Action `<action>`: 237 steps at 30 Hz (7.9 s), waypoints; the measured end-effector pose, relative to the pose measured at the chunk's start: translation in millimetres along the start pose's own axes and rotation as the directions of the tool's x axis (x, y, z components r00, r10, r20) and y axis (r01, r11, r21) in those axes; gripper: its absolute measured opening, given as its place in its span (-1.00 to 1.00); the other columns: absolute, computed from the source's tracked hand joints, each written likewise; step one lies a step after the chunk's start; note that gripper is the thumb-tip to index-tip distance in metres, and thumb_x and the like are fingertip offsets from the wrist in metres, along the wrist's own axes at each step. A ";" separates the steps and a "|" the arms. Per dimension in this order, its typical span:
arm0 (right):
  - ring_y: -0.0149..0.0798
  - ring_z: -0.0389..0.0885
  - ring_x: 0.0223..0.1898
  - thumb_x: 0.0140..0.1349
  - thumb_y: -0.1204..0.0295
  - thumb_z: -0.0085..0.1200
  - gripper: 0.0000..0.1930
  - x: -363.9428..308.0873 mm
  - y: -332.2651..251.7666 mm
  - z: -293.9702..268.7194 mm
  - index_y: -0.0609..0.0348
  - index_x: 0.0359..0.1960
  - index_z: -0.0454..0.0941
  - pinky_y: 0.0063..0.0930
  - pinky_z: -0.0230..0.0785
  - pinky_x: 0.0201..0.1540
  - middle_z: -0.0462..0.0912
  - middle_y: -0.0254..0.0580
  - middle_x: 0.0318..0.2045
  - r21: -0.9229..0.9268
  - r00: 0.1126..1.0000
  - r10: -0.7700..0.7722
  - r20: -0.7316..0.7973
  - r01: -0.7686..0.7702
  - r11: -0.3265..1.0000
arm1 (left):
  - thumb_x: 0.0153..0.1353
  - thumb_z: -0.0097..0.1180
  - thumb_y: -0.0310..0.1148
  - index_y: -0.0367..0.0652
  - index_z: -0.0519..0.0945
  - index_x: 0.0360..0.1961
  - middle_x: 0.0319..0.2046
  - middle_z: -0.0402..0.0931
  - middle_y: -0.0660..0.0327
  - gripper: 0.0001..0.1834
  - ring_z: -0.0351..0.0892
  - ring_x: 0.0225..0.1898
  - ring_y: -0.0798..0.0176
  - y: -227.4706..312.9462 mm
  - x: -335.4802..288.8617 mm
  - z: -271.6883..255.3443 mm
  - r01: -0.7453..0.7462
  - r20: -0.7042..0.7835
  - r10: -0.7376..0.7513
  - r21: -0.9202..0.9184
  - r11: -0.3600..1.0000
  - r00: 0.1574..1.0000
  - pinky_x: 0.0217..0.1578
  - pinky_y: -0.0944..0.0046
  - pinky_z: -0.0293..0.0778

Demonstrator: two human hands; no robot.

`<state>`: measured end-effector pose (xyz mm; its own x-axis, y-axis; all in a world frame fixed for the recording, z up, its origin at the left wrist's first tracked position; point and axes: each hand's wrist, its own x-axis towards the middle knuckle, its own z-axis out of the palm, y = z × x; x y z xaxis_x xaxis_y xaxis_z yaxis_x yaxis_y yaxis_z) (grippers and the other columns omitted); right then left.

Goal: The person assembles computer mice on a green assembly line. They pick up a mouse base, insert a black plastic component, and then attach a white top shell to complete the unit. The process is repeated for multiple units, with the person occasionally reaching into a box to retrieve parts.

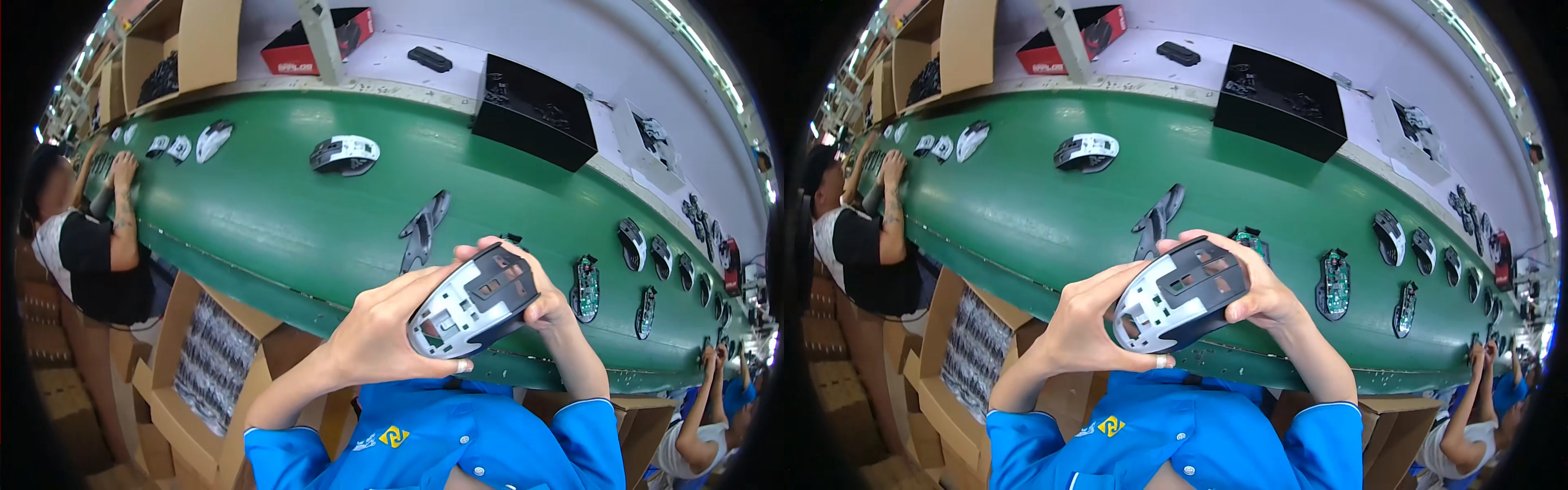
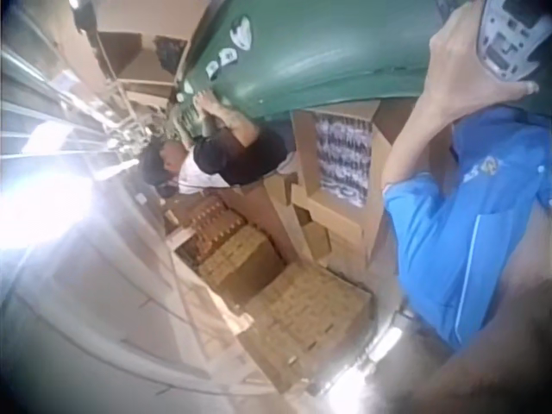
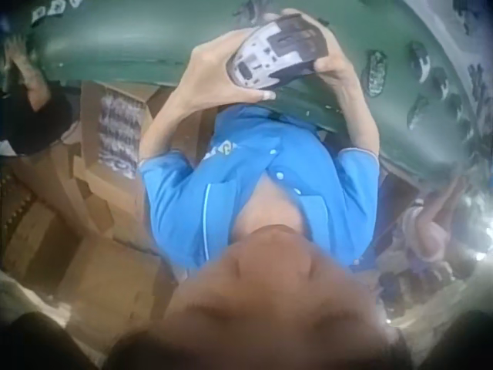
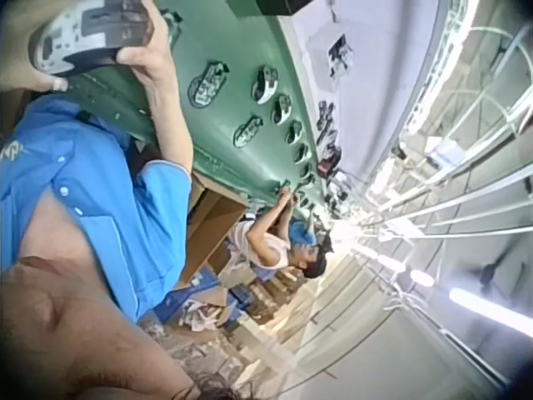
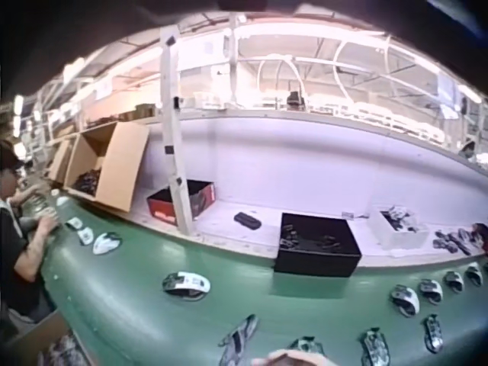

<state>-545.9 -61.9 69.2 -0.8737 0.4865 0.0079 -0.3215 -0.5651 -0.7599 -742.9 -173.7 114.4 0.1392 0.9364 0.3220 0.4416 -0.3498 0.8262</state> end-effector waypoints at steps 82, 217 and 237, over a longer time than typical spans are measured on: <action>-0.30 0.58 -0.41 -0.04 0.56 0.25 -0.77 19.2 -101.9 38.2 0.22 -0.29 0.59 -0.46 0.45 -0.39 0.56 -0.24 -0.37 -0.955 0.968 0.049 0.244 0.232 0.185 | 0.23 -0.18 0.16 -0.31 0.24 0.15 -0.04 0.39 -0.04 -0.26 0.59 -0.18 -0.03 -40.8 26.4 20.7 0.613 0.621 -0.242 -0.781 -0.116 0.745 -0.45 0.07 0.67; -0.38 0.56 -0.25 -0.08 0.60 0.22 -0.37 -29.3 13.7 56.4 0.30 0.10 0.24 -0.52 0.43 -0.20 0.54 -0.14 -0.21 -0.967 0.736 -0.666 -0.122 0.063 0.247 | -0.04 0.11 -0.54 -0.32 0.37 0.01 -0.26 0.54 -0.07 -0.50 0.62 -0.30 -0.05 -0.2 2.4 52.3 -0.054 -0.300 0.070 0.059 0.997 0.951 -0.35 0.14 0.56; -0.38 0.57 -0.26 -0.09 0.58 0.22 -0.45 -29.7 28.5 48.1 0.34 0.00 0.29 -0.53 0.43 -0.18 0.55 -0.15 -0.26 -0.914 0.708 -0.672 -0.218 0.094 0.396 | -0.01 0.13 -0.48 -0.34 0.31 0.05 -0.28 0.52 -0.07 -0.46 0.62 -0.38 -0.03 -3.0 -1.2 55.9 -0.054 -0.285 0.058 0.021 0.998 0.957 -0.42 0.16 0.56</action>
<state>-546.7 -124.4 78.6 -0.3228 0.8694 0.3741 0.1248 0.4309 -0.8938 -694.8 -172.2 85.7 -0.0934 0.8681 0.4875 0.4524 -0.3991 0.7975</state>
